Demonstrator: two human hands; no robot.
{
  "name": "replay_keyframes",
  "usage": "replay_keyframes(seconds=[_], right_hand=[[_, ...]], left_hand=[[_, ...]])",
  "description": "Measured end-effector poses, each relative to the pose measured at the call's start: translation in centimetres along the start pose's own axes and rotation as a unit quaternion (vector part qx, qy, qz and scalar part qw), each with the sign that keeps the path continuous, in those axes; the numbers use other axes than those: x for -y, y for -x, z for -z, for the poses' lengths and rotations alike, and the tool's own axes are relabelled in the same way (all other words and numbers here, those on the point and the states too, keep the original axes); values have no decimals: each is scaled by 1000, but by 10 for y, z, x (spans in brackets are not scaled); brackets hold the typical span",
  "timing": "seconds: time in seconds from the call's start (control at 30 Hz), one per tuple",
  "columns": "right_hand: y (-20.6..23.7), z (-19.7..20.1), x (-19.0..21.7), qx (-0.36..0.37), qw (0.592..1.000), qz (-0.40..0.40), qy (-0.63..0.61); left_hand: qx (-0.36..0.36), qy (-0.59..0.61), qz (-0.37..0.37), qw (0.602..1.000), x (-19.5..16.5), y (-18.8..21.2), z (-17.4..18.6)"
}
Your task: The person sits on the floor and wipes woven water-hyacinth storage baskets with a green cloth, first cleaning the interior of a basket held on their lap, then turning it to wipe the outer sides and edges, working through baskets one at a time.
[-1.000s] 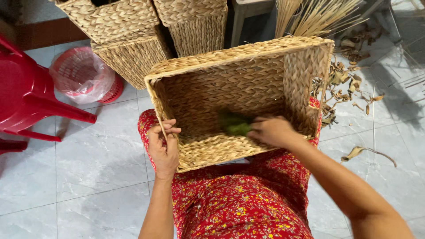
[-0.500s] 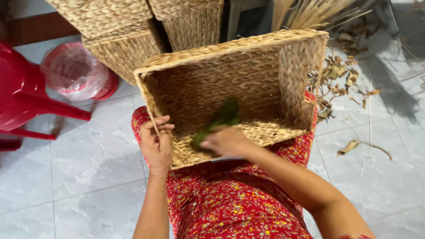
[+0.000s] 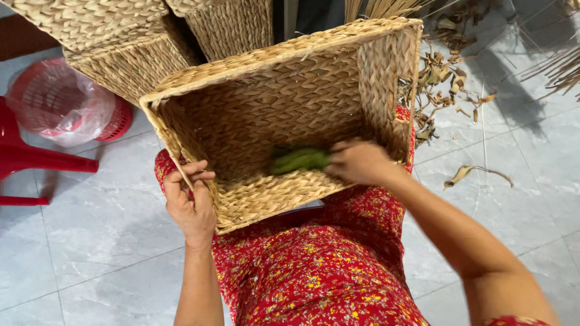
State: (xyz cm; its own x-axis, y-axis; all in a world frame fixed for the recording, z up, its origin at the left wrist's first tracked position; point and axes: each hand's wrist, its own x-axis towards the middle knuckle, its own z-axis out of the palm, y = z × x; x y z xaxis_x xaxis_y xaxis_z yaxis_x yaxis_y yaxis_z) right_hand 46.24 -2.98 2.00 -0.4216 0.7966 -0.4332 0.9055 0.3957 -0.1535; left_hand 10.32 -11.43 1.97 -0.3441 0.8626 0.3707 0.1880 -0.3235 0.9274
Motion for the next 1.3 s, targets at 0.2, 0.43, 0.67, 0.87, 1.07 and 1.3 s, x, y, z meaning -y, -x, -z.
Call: replay_keyframes(seconds=[0.2,0.43,0.67,0.87,1.07,1.3], right_hand=[[9,2,-1,25,996,-88,5],[-12,3,151,27,984,154,-90],[-42,-11,156,7,962,229,-152],[-25,-20,24,-25,998,48,-38],[-13,-25,-47,-54,996,-33,58],[-47,-24,90,-1,999,19,-37]], left_hand=[[4,5,19,1000,-1,-1,-1],[0,34,23,999,-2,-2,-2],[1,4,7,1000,-2,2,-1],[-5,42,15,999,8,7,-3],[-8,52,23,998,10,5,-14],[-18,40,5,999,1,1,-16]])
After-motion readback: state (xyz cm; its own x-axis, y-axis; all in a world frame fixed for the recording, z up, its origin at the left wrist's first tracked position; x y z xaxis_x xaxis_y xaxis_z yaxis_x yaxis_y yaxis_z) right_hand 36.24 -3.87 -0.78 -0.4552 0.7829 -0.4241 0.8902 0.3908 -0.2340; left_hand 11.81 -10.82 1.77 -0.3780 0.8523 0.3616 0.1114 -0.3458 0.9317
